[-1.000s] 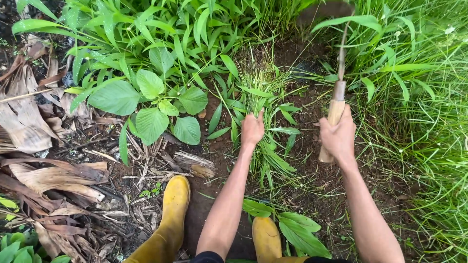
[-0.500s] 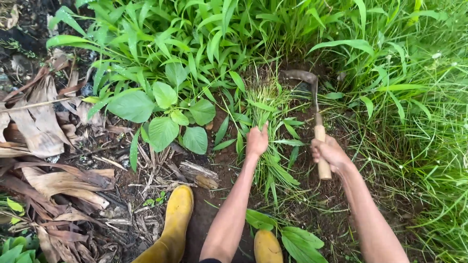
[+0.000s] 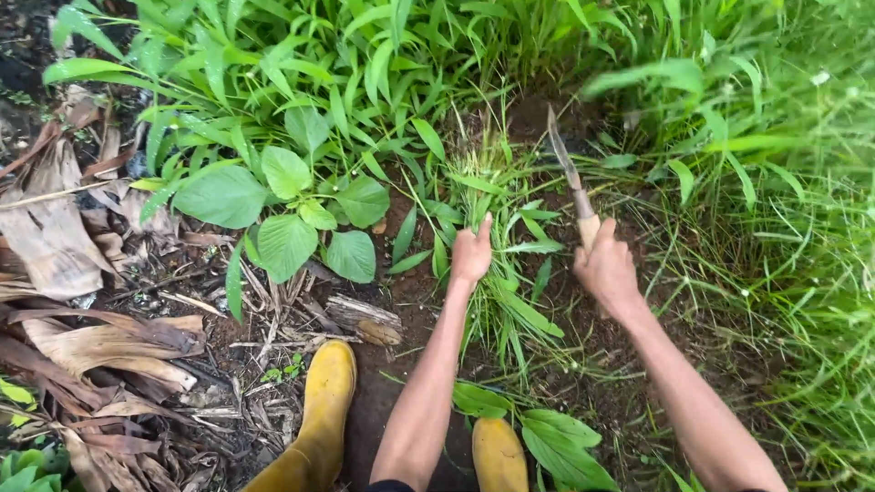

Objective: The person uses a sickle to cut tall grass in a garden area. They gather handfuls of grass with their left hand and slice through the stems near the base with the sickle in their right hand, repeating this process across the patch.

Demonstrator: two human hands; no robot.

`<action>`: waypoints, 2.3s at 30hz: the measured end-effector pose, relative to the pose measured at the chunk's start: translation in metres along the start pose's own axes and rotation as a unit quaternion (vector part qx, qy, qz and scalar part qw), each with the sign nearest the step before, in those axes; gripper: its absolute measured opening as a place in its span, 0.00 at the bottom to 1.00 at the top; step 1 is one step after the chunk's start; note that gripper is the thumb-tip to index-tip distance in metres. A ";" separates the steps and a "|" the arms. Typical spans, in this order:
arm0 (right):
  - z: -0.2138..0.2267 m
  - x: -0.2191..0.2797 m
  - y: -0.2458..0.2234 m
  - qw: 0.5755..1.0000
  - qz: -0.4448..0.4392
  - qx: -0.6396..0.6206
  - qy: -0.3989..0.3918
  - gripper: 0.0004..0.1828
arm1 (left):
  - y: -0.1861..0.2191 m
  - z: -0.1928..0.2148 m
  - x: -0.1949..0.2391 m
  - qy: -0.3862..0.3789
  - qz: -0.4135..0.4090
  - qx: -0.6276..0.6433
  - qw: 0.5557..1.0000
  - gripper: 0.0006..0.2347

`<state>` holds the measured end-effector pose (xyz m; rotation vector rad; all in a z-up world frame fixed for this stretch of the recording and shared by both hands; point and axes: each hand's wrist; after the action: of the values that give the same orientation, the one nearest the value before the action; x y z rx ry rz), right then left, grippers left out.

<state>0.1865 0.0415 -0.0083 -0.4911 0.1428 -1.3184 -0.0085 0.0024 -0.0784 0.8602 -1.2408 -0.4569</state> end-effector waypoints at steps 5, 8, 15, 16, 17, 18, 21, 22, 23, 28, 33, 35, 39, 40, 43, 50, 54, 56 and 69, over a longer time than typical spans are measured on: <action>0.000 0.000 0.001 0.991 -0.059 -0.112 -0.053 0.27 | -0.018 -0.004 -0.010 0.000 -0.005 -0.011 1.000 0.28; 0.001 -0.012 0.020 0.940 -0.078 -0.319 -0.088 0.19 | -0.035 -0.007 -0.032 -0.002 -0.009 0.023 1.000 0.27; 0.063 0.013 -0.016 0.948 -0.010 -0.318 0.010 0.19 | -0.059 -0.010 -0.055 -0.012 0.012 0.056 0.998 0.29; 0.058 0.013 -0.008 0.948 -0.010 -0.318 0.008 0.19 | -0.059 -0.010 -0.055 -0.011 0.014 0.057 0.998 0.29; 0.052 0.014 0.000 0.969 -0.004 -0.240 0.063 0.21 | -0.059 -0.011 -0.055 -0.004 0.008 0.054 0.999 0.27; 0.048 0.016 0.008 0.980 0.003 -0.161 0.120 0.22 | -0.059 -0.012 -0.055 0.002 0.001 0.049 0.999 0.26; 0.033 0.031 -0.029 0.993 -0.010 -0.090 0.077 0.22 | -0.048 -0.014 -0.040 0.013 -0.005 0.042 0.999 0.25; 0.025 0.030 -0.024 0.993 -0.011 -0.088 0.076 0.22 | -0.037 -0.013 -0.029 0.012 -0.003 0.043 0.999 0.25; 0.017 0.029 -0.019 0.997 0.005 -0.064 0.034 0.25 | -0.026 -0.012 -0.017 0.022 -0.002 0.036 0.999 0.25; 0.007 0.007 0.018 0.989 -0.047 -0.130 -0.050 0.27 | -0.039 -0.012 -0.020 0.030 -0.017 0.014 0.999 0.24; 0.043 -0.002 0.019 0.864 -0.111 -0.483 -0.088 0.14 | -0.025 -0.006 -0.013 -0.010 0.040 0.076 0.996 0.27; 0.037 -0.001 0.025 0.897 -0.082 -0.430 -0.060 0.11 | -0.004 0.000 0.011 -0.022 0.052 0.076 0.996 0.29; 0.060 0.026 -0.013 0.995 -0.021 -0.093 0.007 0.16 | -0.044 -0.013 -0.035 0.004 -0.005 0.032 0.999 0.25; 0.062 0.028 -0.020 0.995 -0.022 -0.092 0.004 0.16 | -0.039 -0.013 -0.027 0.004 -0.002 0.032 0.999 0.25; 0.062 0.029 -0.033 0.989 0.010 -0.134 0.068 0.17 | -0.025 -0.017 -0.007 0.012 0.007 0.004 1.000 0.25; 0.003 -0.004 0.008 0.998 -0.013 -0.058 0.014 0.27 | -0.046 -0.022 -0.024 0.015 0.008 0.014 1.000 0.25; 0.029 -0.020 0.014 0.907 -0.099 -0.406 -0.046 0.13 | -0.050 -0.021 -0.033 0.012 0.005 0.026 1.000 0.23; 0.030 -0.018 0.023 0.902 -0.100 -0.419 -0.038 0.11 | -0.061 -0.024 -0.043 0.013 -0.001 0.006 1.000 0.23; 0.006 -0.010 0.003 1.000 -0.003 0.016 0.000 0.26 | -0.016 -0.013 0.014 0.009 0.004 0.034 0.999 0.17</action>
<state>0.1891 0.0528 -0.0060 -0.4639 0.1201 -1.3258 0.0101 -0.0132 -0.0831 0.9154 -1.2493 -0.4022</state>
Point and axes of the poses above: each hand's wrist, its own x-axis away from the middle knuckle, its own z-axis out of the back of the hand, y = z × x, and after that the axes turned 8 degrees about z, right-handed
